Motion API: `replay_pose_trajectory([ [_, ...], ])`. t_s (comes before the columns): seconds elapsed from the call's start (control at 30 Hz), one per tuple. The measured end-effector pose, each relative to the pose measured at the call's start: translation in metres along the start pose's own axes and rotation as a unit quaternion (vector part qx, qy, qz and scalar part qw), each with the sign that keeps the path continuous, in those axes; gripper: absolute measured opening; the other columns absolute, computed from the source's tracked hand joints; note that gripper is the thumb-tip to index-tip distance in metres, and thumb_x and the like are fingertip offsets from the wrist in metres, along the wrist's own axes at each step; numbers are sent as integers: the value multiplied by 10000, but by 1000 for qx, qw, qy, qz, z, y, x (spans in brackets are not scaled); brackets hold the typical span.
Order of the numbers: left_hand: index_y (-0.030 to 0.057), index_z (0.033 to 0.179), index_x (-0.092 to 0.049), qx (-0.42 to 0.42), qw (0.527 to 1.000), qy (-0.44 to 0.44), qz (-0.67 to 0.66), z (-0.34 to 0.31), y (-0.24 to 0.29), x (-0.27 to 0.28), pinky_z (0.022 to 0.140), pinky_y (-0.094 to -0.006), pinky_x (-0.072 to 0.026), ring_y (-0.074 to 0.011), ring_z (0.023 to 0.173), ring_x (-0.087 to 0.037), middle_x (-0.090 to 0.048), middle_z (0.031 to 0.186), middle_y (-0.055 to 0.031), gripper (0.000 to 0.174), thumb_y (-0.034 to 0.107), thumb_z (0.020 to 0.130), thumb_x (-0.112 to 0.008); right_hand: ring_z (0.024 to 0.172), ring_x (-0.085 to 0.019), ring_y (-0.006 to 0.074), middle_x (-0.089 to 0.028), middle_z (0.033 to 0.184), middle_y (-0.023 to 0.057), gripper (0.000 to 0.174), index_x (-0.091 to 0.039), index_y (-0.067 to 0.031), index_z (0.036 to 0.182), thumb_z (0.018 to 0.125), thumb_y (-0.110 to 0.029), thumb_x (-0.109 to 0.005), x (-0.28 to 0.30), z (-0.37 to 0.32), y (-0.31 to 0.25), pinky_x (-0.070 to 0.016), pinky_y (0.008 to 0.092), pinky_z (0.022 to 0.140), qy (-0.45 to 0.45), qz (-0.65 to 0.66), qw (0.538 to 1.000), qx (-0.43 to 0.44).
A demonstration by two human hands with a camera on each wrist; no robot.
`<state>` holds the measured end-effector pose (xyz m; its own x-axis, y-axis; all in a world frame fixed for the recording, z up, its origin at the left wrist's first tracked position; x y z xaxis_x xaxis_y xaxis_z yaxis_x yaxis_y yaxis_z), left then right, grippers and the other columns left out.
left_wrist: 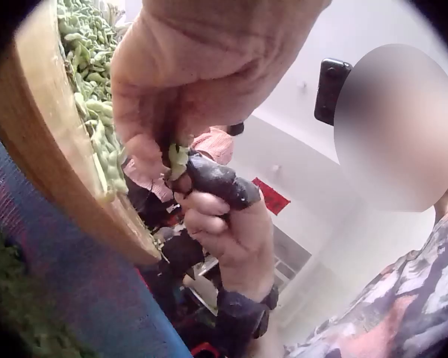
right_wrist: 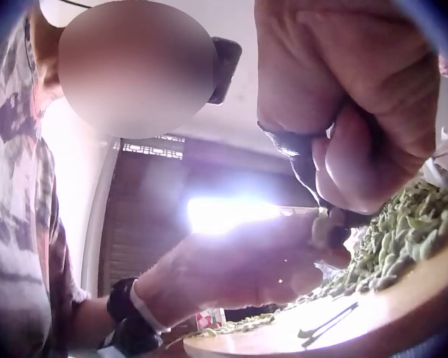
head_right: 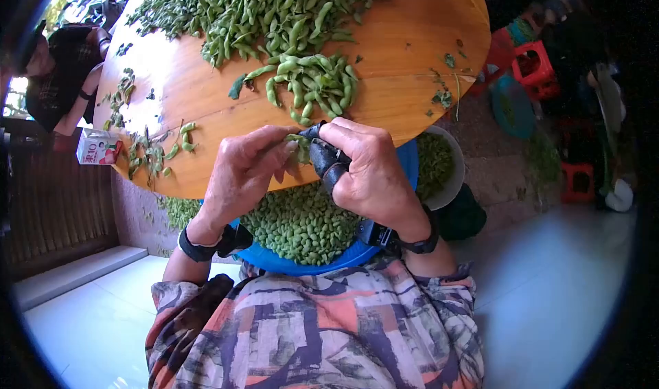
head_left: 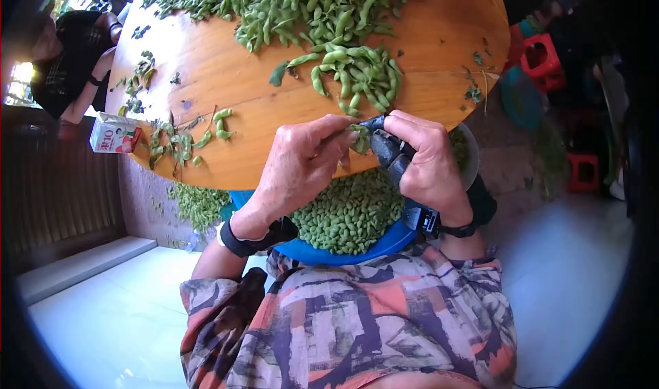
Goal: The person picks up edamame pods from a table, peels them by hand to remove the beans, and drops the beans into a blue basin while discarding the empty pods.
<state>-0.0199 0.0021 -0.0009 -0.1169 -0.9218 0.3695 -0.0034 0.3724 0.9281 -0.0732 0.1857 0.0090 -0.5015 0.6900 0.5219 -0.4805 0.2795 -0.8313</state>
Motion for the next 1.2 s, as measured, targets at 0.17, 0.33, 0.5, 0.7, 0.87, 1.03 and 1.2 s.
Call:
replay_pose_trajectory([
  [0.17, -52, 1225, -567, 57, 926, 38, -372, 11, -11, -28, 587, -229, -478, -69, 613, -556, -620, 788, -18, 330, 181, 997, -516, 746, -547, 424, -514, 810, 194, 260, -542, 20, 932, 681, 63, -597, -20, -1, -12, -450, 458, 645, 168, -112, 979, -1],
  [0.33, -34, 1248, -548, 18, 831, 72, -551, 19, -5, -52, 736, -217, -454, -59, 771, -532, -590, 894, -3, 344, 63, 938, -436, 836, -555, 423, -489, 925, 207, 399, -548, 41, 1040, 652, 87, -624, -29, -7, -13, -495, 468, 714, 225, -173, 958, 28],
  [0.5, -22, 1259, -525, 37, 814, 111, -570, 25, 10, -69, 878, -290, -479, -134, 929, -585, -612, 1042, -51, 364, 160, 956, -440, 838, -561, 422, -499, 937, 207, 406, -549, 30, 1032, 637, 96, -616, -21, -13, -8, -497, 465, 712, 255, -176, 950, 37],
  [0.7, 10, 1074, -590, 108, 772, 114, -615, 21, 16, -71, 661, -218, -451, -42, 743, -542, -607, 855, 6, 193, 64, 940, -462, 784, -563, 417, -496, 877, 193, 326, -555, 22, 983, 661, 52, -589, -20, -19, -2, -488, 457, 684, 277, -162, 944, 73],
  [0.87, -26, 1130, -602, 37, 870, -109, -480, -4, 2, -57, 853, -306, -492, -151, 930, -605, -639, 1031, -69, 237, 87, 940, -517, 608, -527, 66, -538, 720, -4, 564, -597, -4, 924, 915, -560, -507, 18, -58, 15, -424, 237, 547, 225, 150, 956, -114],
  [1.03, 24, 1018, -675, -116, 959, -249, -63, -15, 12, -2, 864, -351, -508, -280, 976, -647, -679, 1013, -144, 151, 65, 884, -618, 531, -436, 30, -514, 648, -15, 279, -572, 28, 1009, 983, -238, -492, 74, -119, 64, -328, 185, 461, 354, 129, 919, -121],
  [1.2, 46, 1000, -668, -149, 940, 16, 305, 37, -3, 46, 726, -403, -525, -330, 845, -636, -628, 920, -149, 251, -62, 799, -562, 510, -394, 36, -454, 636, -19, 205, -565, 49, 1008, 974, -126, -465, 89, -156, 117, -295, 174, 443, 386, 210, 868, -232],
])
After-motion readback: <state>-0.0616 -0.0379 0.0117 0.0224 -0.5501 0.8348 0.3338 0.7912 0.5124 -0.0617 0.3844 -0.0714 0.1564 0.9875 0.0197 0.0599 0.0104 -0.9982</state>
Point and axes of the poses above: each hand's wrist, its own z-axis towards the middle knuckle, its own x-axis out of the back of the hand, y = z × x, the point moved 2 cm from there along z, towards the middle knuckle
